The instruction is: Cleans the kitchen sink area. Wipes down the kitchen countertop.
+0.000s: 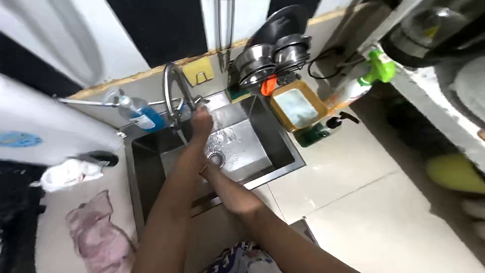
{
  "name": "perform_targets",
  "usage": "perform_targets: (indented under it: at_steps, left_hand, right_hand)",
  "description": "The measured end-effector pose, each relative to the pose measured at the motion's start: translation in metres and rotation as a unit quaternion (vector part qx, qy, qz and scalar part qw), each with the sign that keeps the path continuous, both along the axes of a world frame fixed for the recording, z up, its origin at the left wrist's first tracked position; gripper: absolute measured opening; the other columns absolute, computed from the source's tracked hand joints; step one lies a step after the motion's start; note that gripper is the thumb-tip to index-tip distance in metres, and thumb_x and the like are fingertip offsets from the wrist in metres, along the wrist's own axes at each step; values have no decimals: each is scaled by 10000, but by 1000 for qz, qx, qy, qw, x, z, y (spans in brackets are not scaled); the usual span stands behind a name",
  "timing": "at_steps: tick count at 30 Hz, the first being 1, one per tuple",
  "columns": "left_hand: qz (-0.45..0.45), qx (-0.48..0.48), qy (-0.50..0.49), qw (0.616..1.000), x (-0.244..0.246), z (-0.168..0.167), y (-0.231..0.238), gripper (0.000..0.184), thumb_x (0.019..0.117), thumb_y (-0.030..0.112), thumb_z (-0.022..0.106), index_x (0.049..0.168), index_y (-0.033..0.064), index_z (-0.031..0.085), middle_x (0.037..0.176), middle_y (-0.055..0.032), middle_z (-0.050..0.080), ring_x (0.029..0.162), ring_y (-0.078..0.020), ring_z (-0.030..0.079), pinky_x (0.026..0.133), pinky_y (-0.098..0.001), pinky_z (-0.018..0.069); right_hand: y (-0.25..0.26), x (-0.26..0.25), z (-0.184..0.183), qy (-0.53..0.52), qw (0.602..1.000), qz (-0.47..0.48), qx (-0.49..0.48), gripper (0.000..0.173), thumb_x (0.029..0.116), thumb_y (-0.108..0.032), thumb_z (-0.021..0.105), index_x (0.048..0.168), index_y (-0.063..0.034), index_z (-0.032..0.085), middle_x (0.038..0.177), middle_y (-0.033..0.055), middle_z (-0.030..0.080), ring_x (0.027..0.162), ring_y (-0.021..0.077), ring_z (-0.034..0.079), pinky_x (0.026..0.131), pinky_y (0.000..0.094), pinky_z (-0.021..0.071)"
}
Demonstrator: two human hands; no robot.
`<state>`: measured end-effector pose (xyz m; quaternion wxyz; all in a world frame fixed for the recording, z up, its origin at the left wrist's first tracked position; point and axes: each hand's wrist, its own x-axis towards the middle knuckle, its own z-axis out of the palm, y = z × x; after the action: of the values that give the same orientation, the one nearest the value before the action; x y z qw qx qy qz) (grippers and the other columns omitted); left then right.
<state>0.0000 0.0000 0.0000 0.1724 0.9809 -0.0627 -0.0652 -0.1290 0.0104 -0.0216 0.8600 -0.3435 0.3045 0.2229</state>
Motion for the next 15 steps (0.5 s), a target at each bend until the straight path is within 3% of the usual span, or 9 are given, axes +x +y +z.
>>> perform_targets:
  at_steps: [2,5,7,8,9,10,11,15]
  left_hand:
    - [1,41,2,999,30,-5,-12,530,981,191,634,1462,2,514,1540,-272,453,1183,-518,619,920,-689,512]
    - [4,69,-6,998,54,-16,-22,678,941,220,703,1522,2,429,1597,-279,370,1197,-543,602,904,-707,510]
    - [31,68,-3,997,53,-13,-31,693,934,242,721,1503,-33,437,1559,-310,402,1220,-553,582,940,-701,496]
    - [46,91,70,992,51,6,-39,679,995,266,648,1547,-18,374,1607,-287,342,1330,-513,520,1037,-657,462]
    - [51,125,182,974,54,29,-47,664,1070,287,532,1602,10,247,1674,-244,213,1453,-447,407,1140,-592,392]
    - [77,119,4,990,52,-7,-47,540,999,259,607,1439,-38,506,1516,-287,469,1241,-483,598,976,-633,507]
    - [72,130,-55,987,60,-26,-45,490,974,244,632,1342,-72,566,1442,-324,515,1118,-507,649,877,-652,542]
    - [52,180,-12,982,80,-20,-42,446,971,207,652,1273,-113,572,1390,-376,515,1109,-542,637,862,-672,537]
  right_hand:
    - [-1,5,-7,-77,985,86,-130,332,1120,-129,372,1378,38,500,1240,169,594,1057,180,581,917,316,503]
    - [-19,7,17,-172,869,286,-365,403,1082,-52,465,1456,99,479,1482,265,528,1388,317,510,1170,412,385]
    - [-24,10,8,-214,823,332,-408,463,1066,-90,527,1478,106,449,1518,290,481,1443,370,446,1214,452,333]
    - [-25,12,-4,-245,810,329,-419,483,1037,-93,586,1455,120,472,1494,310,497,1431,399,454,1213,473,333]
    - [-26,15,-12,-260,808,325,-417,486,1026,-95,611,1437,130,484,1477,324,505,1420,418,461,1209,489,334]
    - [-25,22,-17,-255,812,320,-417,473,1027,-110,616,1422,124,504,1460,321,524,1404,421,482,1196,503,356]
    - [-25,28,-13,-244,823,311,-408,446,1028,-102,607,1404,124,520,1437,326,539,1381,427,501,1176,521,376]
    - [-25,45,-12,-206,900,268,-275,403,1083,-73,486,1440,113,477,1431,308,540,1330,369,541,1132,472,417]
